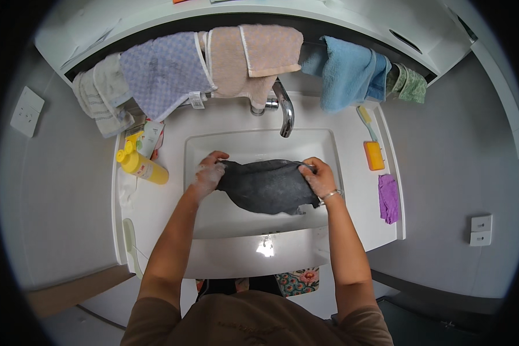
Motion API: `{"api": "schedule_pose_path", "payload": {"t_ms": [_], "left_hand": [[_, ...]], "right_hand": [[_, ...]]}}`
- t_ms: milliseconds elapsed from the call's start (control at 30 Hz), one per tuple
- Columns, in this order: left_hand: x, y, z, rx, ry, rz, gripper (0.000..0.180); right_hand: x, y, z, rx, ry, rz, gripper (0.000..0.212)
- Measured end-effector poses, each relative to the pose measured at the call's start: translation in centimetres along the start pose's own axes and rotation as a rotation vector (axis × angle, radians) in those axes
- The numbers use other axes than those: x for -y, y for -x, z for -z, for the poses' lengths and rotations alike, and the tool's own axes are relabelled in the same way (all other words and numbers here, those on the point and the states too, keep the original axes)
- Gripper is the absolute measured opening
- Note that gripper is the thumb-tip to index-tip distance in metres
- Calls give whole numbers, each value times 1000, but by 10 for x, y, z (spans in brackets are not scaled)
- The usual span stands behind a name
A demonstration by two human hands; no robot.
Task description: The person washes a dark sock by hand in a bathroom sink. They wet the sock under running water, apply liquid detergent, rub and squeeze the fabric to create suds, then rinse repeatedly until the soap is removed. The sock remains in the sink at the end of the clip.
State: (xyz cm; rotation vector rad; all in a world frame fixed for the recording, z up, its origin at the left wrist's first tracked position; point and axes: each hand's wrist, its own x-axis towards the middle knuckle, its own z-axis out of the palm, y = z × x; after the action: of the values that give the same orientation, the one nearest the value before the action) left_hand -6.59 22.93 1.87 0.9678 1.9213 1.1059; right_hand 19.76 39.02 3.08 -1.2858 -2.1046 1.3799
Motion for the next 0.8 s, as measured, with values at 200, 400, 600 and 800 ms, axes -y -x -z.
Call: {"api": "schedule_pose_path", "payload": {"t_ms": [200, 400, 600, 800], "left_hand": [[86, -4, -85, 526, -1102, 100, 74], [150, -8, -125, 305, -422, 368, 37], [129, -9, -103, 291, 1073, 738, 27], [65, -7, -130, 305, 1380, 268, 24]], "right_hand": [[-50, -5, -62, 304, 883, -315, 81], [-147, -18, -130, 378, 839, -203, 41], [-119, 7, -124, 212, -554, -64, 31], [-20, 64, -154, -174, -199, 465, 14]]}}
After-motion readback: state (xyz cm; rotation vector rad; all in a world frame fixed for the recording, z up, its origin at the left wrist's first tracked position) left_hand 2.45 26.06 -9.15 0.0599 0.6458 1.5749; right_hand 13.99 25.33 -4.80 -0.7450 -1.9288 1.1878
